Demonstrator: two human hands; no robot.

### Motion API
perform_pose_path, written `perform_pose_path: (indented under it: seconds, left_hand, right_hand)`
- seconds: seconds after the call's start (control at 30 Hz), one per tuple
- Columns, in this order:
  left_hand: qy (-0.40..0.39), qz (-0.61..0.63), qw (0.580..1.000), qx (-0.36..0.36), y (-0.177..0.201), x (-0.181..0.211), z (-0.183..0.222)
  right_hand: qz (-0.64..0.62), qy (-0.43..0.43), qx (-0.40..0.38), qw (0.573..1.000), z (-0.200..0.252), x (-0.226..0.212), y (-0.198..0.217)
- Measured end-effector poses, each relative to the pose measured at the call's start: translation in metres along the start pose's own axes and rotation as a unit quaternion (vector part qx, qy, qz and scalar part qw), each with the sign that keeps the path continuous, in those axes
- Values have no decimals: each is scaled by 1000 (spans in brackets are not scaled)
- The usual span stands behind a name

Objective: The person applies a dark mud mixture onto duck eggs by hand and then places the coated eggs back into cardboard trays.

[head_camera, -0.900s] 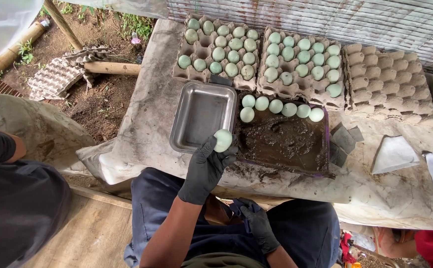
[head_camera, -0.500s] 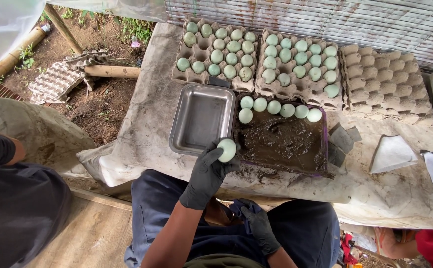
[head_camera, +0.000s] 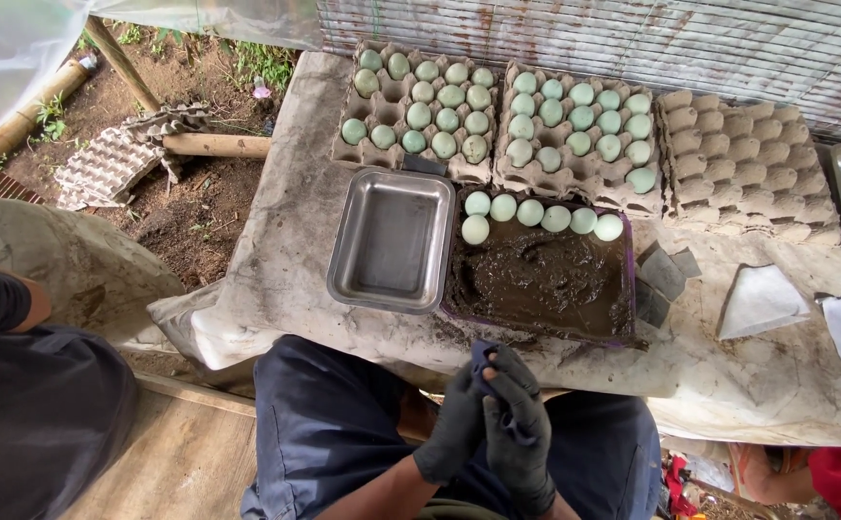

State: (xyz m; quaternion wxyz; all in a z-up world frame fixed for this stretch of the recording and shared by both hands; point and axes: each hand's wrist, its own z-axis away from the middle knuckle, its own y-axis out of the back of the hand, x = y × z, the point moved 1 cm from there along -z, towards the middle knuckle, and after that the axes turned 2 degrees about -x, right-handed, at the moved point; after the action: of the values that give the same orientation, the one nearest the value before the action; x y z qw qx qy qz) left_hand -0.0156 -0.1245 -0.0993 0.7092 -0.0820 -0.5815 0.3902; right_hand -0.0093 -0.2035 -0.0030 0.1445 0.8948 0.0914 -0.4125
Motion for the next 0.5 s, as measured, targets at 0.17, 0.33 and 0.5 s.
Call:
perform_pose_path:
  seconds: [0.17,0.33,0.5]
  left_hand:
    - [145,412,899,-31,18,-21,-22]
    - [-144,-200,967,59,-15,18,27]
    - [-83,82,990,81,-2,36,2]
  right_hand:
    - [39,-6,-21,999,-8,-8,-8]
    - [-120,-254,-59,958,-16,11,2]
    - [-73,-42,24,996,7,-14,-27]
